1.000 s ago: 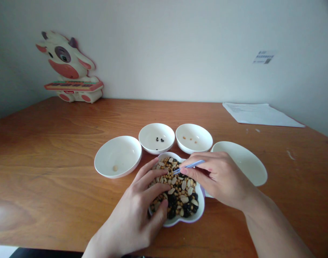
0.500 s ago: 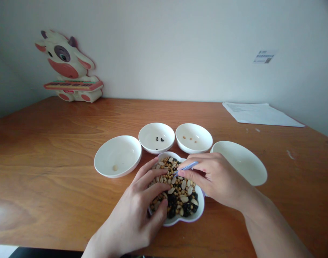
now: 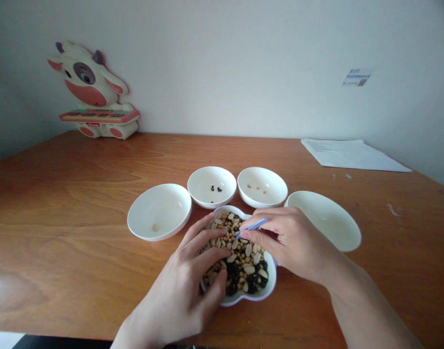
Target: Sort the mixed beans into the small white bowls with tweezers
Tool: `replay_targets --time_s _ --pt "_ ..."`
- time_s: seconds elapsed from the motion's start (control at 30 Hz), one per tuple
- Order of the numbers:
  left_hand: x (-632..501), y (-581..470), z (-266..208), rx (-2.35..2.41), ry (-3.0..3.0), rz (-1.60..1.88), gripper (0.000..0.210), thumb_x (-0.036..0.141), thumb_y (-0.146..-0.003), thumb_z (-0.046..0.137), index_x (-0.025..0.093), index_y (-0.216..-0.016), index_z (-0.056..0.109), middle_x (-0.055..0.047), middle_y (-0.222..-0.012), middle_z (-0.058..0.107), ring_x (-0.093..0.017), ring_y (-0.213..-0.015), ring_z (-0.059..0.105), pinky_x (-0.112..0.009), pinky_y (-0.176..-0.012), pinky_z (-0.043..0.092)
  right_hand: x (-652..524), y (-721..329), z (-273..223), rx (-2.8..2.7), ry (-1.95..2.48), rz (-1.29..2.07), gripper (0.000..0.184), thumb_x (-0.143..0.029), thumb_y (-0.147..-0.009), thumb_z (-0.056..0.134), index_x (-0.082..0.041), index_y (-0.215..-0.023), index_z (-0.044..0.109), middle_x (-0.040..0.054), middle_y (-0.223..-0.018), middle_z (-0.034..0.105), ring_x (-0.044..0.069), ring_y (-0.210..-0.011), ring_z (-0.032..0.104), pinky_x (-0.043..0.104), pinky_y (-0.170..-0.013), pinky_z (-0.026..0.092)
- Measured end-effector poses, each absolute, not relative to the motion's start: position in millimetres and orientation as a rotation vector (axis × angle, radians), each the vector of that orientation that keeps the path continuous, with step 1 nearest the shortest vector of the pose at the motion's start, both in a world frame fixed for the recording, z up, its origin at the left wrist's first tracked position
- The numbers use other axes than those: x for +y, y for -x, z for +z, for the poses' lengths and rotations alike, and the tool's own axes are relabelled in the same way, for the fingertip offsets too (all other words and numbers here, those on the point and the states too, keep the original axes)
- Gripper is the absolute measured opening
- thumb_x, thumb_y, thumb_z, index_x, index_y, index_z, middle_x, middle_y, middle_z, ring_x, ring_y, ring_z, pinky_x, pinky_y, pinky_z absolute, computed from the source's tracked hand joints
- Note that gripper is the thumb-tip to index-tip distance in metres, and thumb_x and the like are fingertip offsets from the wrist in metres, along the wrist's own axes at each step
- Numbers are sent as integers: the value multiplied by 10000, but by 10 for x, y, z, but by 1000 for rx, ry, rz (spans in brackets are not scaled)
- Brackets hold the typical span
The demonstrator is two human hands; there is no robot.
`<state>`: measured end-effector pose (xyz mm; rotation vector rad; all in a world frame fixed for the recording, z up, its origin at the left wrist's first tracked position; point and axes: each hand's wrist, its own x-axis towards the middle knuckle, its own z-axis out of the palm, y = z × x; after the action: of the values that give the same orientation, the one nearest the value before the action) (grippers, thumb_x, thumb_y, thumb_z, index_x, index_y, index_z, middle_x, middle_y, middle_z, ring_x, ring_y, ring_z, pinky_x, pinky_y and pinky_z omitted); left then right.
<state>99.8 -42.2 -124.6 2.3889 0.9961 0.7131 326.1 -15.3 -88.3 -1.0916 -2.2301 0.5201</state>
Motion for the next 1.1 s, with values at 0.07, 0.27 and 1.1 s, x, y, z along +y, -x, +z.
replay_targets --time_s 0.07,0.27,1.1 --pt "-423 -996 -1244 999 -2387 711 295 135 -851 535 226 -1115 629 -64 -1399 506 -318 -1456 231 -546 -1143 380 -147 -3264 -890 -2230 1070 509 173 -205 -925 600 -158 -825 733 23 -742 703 126 -655 603 271 -630 462" --pt "-420 -1002 -1253 997 -2390 695 281 142 -867 525 235 -1114 620 -50 -1403 499 -301 -1464 207 -542 -1158 358 -159 -3262 -878 -2190 1039 472 176 -204 -921 604 -153 -809 729 28 -760 719 131 -667 634 266 -636 476" --pt "-427 -991 -1264 988 -2404 728 289 141 -864 535 233 -1127 613 -55 -1388 516 -299 -1453 241 -537 -1149 374 -77 -3497 -906 -1568 1767 -198 436 -446 -866 581 -173 -529 536 16 -477 542 129 -443 448 271 -500 279"
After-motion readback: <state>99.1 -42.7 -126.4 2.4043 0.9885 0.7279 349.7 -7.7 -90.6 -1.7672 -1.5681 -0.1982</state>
